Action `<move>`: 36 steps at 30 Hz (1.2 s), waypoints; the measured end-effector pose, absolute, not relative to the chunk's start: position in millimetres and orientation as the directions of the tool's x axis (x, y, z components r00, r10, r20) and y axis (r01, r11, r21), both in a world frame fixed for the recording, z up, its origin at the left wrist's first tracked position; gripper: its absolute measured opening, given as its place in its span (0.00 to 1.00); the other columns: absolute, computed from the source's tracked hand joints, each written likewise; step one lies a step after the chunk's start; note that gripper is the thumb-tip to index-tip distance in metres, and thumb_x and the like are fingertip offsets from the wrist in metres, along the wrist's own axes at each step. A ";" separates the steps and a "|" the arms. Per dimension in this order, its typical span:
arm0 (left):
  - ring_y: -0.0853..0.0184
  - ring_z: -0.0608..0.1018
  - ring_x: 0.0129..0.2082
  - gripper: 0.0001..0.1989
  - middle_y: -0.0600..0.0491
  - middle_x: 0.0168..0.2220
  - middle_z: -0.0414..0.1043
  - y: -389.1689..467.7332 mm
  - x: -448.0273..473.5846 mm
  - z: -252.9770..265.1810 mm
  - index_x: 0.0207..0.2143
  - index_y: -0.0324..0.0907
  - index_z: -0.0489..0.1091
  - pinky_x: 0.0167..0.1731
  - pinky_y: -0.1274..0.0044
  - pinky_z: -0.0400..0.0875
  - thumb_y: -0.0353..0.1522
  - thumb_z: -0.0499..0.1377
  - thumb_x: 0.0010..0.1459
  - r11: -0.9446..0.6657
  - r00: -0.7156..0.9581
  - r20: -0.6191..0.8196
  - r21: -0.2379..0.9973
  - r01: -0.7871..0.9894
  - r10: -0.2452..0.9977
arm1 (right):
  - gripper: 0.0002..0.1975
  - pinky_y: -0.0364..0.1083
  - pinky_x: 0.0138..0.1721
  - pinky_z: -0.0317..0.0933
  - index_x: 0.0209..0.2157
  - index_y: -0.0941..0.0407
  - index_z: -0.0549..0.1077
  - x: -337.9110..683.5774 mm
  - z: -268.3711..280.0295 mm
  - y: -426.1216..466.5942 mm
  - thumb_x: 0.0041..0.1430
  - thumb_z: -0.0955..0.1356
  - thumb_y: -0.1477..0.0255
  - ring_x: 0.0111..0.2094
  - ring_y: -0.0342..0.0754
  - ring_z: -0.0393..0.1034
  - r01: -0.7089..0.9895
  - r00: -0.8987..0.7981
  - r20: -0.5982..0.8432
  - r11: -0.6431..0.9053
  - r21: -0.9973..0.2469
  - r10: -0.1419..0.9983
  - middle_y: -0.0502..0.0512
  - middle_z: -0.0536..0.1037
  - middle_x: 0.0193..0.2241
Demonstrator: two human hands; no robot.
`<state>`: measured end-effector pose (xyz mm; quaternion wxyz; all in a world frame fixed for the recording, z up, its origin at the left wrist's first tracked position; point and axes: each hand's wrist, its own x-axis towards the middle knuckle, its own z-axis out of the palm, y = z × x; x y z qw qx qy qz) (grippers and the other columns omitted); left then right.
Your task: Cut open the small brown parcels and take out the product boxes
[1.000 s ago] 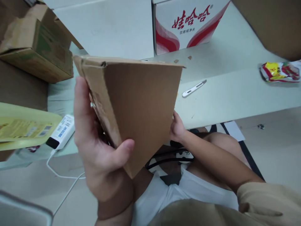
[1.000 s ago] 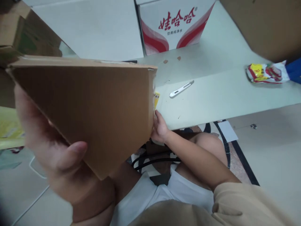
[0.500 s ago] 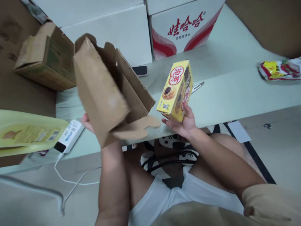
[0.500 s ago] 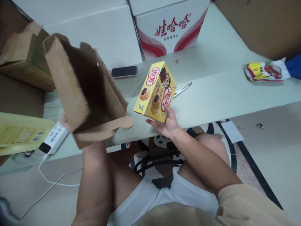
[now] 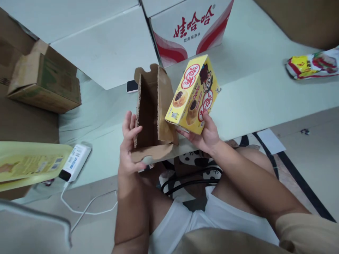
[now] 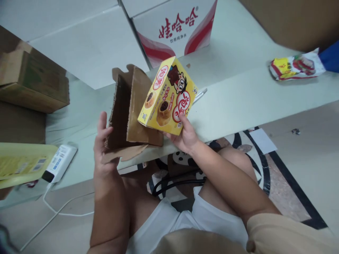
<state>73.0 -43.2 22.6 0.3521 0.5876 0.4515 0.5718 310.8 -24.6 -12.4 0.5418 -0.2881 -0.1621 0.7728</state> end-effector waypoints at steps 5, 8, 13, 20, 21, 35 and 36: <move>0.52 0.67 0.68 0.28 0.49 0.66 0.64 -29.1 62.1 8.7 0.42 0.50 0.66 0.68 0.58 0.62 0.55 0.69 0.48 -0.617 0.025 0.650 0.708 0.344 0.760 | 0.28 0.50 0.40 0.77 0.48 0.45 0.75 311.5 -12.9 -22.0 0.47 0.75 0.48 0.48 0.53 0.77 -0.772 -0.234 -0.292 -0.360 -0.524 0.927 0.47 0.83 0.48; 0.52 0.70 0.66 0.29 0.47 0.63 0.66 -24.3 62.3 5.2 0.43 0.51 0.61 0.64 0.58 0.65 0.58 0.66 0.50 -0.631 -0.023 0.700 0.657 0.413 0.714 | 0.25 0.46 0.34 0.76 0.46 0.46 0.74 314.5 -18.0 -19.2 0.48 0.75 0.52 0.42 0.49 0.78 -0.788 -0.144 -0.336 -0.313 -0.530 0.931 0.45 0.84 0.42; 0.52 0.69 0.65 0.28 0.46 0.62 0.65 -20.8 64.5 3.1 0.43 0.50 0.58 0.63 0.56 0.66 0.57 0.63 0.53 -0.599 -0.079 0.714 0.637 0.485 0.696 | 0.21 0.41 0.37 0.76 0.43 0.50 0.73 329.8 -20.0 -16.5 0.43 0.76 0.70 0.42 0.45 0.78 -0.753 0.017 -0.293 -0.181 -0.633 0.956 0.45 0.83 0.41; 0.53 0.66 0.67 0.24 0.47 0.63 0.63 -22.0 70.9 -5.9 0.48 0.51 0.65 0.67 0.57 0.63 0.50 0.67 0.54 -0.641 -0.080 0.730 0.643 0.419 0.679 | 0.21 0.38 0.32 0.77 0.41 0.51 0.75 386.4 -6.3 -39.0 0.42 0.78 0.70 0.40 0.44 0.78 -0.561 0.290 -0.287 -0.081 -0.824 0.913 0.46 0.83 0.41; 0.53 0.66 0.67 0.25 0.47 0.63 0.62 -23.2 72.9 -4.9 0.50 0.51 0.66 0.67 0.57 0.63 0.48 0.68 0.54 -0.643 -0.083 0.731 0.642 0.417 0.677 | 0.21 0.38 0.31 0.76 0.41 0.51 0.75 393.4 -5.4 -46.7 0.42 0.78 0.70 0.40 0.44 0.78 -0.544 0.327 -0.302 -0.083 -0.835 0.895 0.46 0.83 0.41; 0.60 0.78 0.47 0.14 0.49 0.44 0.70 -107.9 151.8 51.8 0.48 0.47 0.68 0.48 0.65 0.79 0.35 0.62 0.59 -0.837 0.021 0.893 0.414 0.358 0.450 | 0.24 0.44 0.36 0.74 0.47 0.48 0.75 444.0 3.5 -177.2 0.46 0.78 0.63 0.40 0.48 0.78 -0.273 0.380 -0.082 0.026 -0.962 0.921 0.51 0.82 0.44; 0.59 0.78 0.49 0.17 0.48 0.46 0.72 -115.8 159.3 53.5 0.50 0.46 0.67 0.49 0.65 0.79 0.37 0.63 0.59 -0.816 0.109 0.827 0.508 0.277 0.551 | 0.25 0.46 0.38 0.75 0.48 0.48 0.74 449.7 8.7 -186.7 0.47 0.77 0.61 0.41 0.49 0.79 -0.237 0.365 -0.060 0.031 -0.971 0.929 0.53 0.82 0.45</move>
